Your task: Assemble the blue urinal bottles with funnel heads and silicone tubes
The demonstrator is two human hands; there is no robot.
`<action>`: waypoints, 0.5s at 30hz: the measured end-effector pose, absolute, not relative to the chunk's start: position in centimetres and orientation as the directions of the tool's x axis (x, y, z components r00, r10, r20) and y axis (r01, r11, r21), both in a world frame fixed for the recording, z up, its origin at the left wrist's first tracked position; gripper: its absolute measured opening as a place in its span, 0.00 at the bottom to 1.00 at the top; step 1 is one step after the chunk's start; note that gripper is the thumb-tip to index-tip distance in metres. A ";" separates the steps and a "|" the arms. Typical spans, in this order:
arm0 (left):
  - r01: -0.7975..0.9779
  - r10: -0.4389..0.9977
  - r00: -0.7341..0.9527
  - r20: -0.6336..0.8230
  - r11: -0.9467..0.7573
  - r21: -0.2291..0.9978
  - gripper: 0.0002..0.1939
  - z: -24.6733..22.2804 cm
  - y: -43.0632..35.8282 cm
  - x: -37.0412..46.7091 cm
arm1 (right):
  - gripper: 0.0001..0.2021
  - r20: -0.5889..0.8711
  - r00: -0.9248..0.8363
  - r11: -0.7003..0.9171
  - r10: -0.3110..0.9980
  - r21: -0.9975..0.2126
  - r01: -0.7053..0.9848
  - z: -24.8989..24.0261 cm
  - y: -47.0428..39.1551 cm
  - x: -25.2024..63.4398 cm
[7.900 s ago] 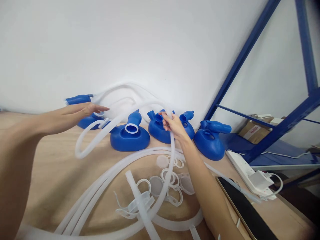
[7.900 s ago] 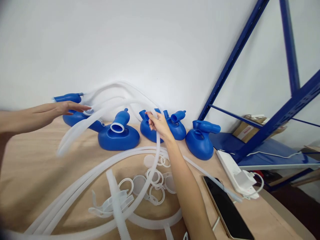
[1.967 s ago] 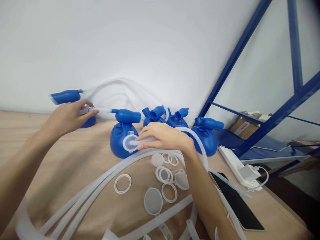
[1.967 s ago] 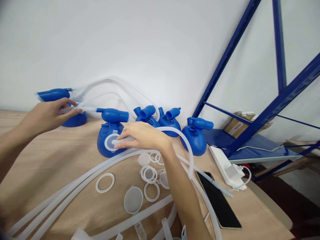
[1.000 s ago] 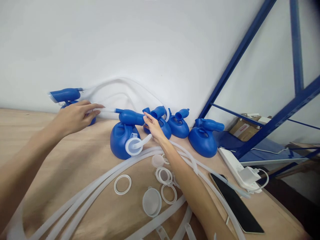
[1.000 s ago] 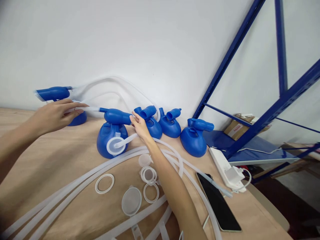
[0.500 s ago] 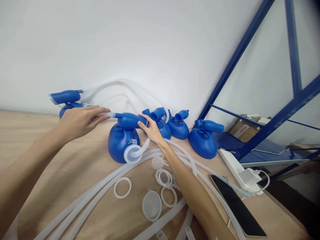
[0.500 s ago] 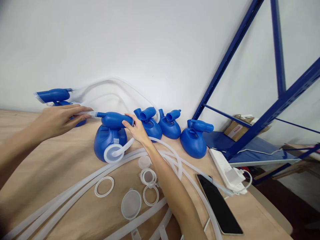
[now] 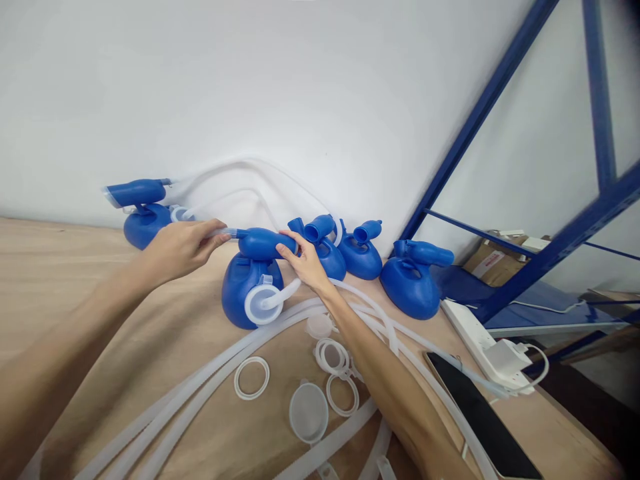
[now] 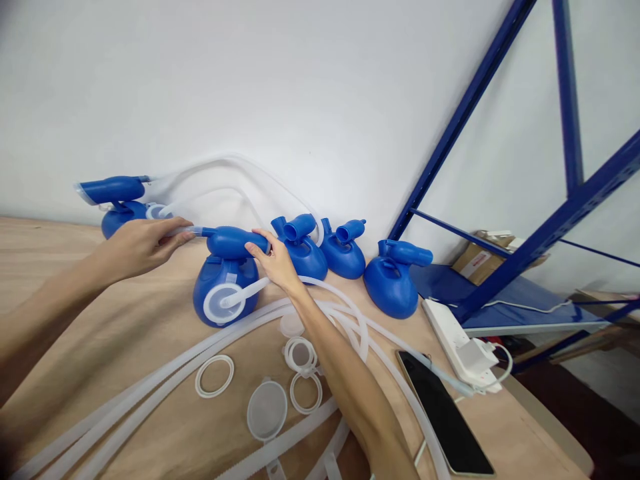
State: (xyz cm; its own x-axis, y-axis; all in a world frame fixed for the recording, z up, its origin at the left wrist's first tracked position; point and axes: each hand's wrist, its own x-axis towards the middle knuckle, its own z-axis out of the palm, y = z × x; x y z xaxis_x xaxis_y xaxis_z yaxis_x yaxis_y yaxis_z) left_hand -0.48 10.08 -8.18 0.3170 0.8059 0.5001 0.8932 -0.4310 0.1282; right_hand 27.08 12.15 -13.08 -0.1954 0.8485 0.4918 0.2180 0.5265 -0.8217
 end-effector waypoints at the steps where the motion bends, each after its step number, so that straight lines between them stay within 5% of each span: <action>1: 0.889 0.811 0.321 0.489 -0.437 0.140 0.30 -8.3 10.2 -0.4 | 0.29 0.495 -0.198 0.530 0.846 -0.818 0.223 -13.1 12.2 27.1; 15: 0.796 0.874 0.260 0.410 -0.434 0.421 0.20 -8.8 10.2 1.3 | 0.27 0.521 -0.224 0.564 0.824 -0.790 0.240 -13.0 12.0 26.9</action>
State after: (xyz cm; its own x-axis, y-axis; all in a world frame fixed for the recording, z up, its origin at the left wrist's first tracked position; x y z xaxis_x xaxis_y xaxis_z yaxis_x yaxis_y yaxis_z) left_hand 1.35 10.24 -8.79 0.2603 0.8744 0.4096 0.7964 -0.4343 0.4208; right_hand 26.92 11.99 -12.98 -0.2242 0.8238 0.5207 0.2396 0.5645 -0.7899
